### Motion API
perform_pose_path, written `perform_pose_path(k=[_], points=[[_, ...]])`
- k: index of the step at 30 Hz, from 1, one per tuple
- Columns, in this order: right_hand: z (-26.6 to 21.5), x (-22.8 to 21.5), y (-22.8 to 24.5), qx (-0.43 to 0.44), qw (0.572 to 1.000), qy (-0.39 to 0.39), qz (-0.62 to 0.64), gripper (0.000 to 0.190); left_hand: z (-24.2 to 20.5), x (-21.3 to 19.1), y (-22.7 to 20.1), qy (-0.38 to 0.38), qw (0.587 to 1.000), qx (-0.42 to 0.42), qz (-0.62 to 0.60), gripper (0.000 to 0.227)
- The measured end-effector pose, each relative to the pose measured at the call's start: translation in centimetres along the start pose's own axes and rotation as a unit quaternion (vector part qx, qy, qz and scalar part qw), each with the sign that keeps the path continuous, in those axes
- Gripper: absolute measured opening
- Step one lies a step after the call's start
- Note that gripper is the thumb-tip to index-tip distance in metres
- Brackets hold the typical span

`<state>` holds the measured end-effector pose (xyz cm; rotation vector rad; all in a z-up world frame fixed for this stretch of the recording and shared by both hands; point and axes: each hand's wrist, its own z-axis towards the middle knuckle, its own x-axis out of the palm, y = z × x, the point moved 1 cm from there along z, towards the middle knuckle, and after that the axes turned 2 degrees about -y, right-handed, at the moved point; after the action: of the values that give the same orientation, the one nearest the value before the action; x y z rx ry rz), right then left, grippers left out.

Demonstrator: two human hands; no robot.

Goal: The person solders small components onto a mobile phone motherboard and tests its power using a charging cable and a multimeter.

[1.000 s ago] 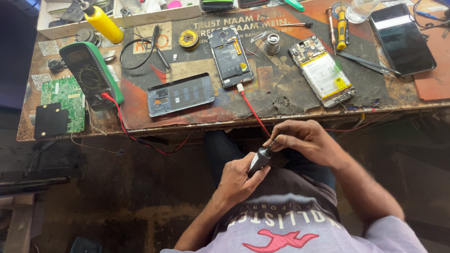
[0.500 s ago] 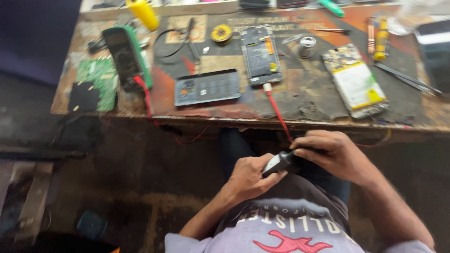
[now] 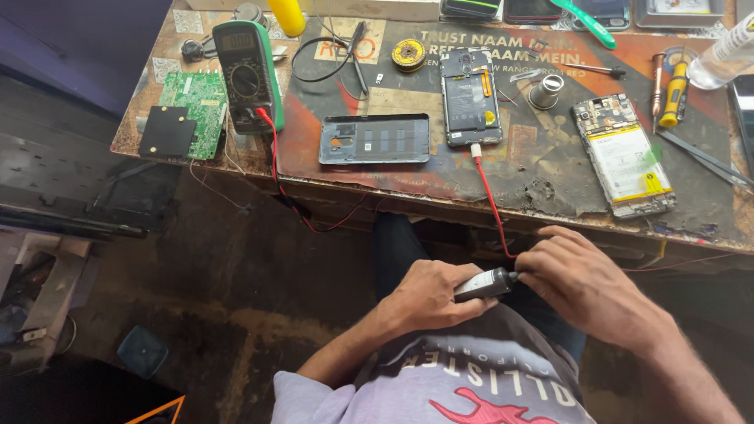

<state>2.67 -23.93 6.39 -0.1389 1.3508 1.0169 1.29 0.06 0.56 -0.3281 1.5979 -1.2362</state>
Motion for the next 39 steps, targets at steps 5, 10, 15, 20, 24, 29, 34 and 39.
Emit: perform_pose_path(k=[5,10,15,20,24,29,34,39], points=[[0.6,1.7,-0.2,0.074,0.991,0.095,-0.051,0.02,-0.2,-0.2,0.4,0.008,1.0,0.009,0.002,0.038],[0.2,1.3,0.1,-0.08,0.996,0.026,-0.008,0.025,-0.5,-1.3,0.9,0.052,0.998,-0.012,-0.044,0.041],[-0.4,3.0,-0.6,0.055,0.993,0.103,0.026,0.022,-0.7,-1.5,0.9,0.033,0.999,0.024,-0.017,0.041],[0.9,1.5,1.4,-0.133,0.991,-0.007,-0.017,0.02,-0.7,-2.0,1.0,0.061,0.997,0.026,-0.029,0.044],[0.9,2.0,1.7,-0.176,0.983,-0.001,-0.052,0.018,-0.8,-2.4,1.4,0.099,0.994,-0.009,-0.05,0.045],[0.0,4.3,0.9,0.154,0.981,0.121,0.017,0.014,-0.6,-1.1,1.3,0.004,0.996,0.038,0.079,0.041],[1.1,2.2,1.1,-0.124,0.99,0.021,-0.061,0.022,-0.7,-3.0,1.4,0.05,0.999,0.008,-0.004,0.042],[0.7,3.7,0.8,-0.084,0.995,0.046,0.01,0.023,-0.8,-3.0,1.2,0.038,0.998,0.03,0.025,0.041]])
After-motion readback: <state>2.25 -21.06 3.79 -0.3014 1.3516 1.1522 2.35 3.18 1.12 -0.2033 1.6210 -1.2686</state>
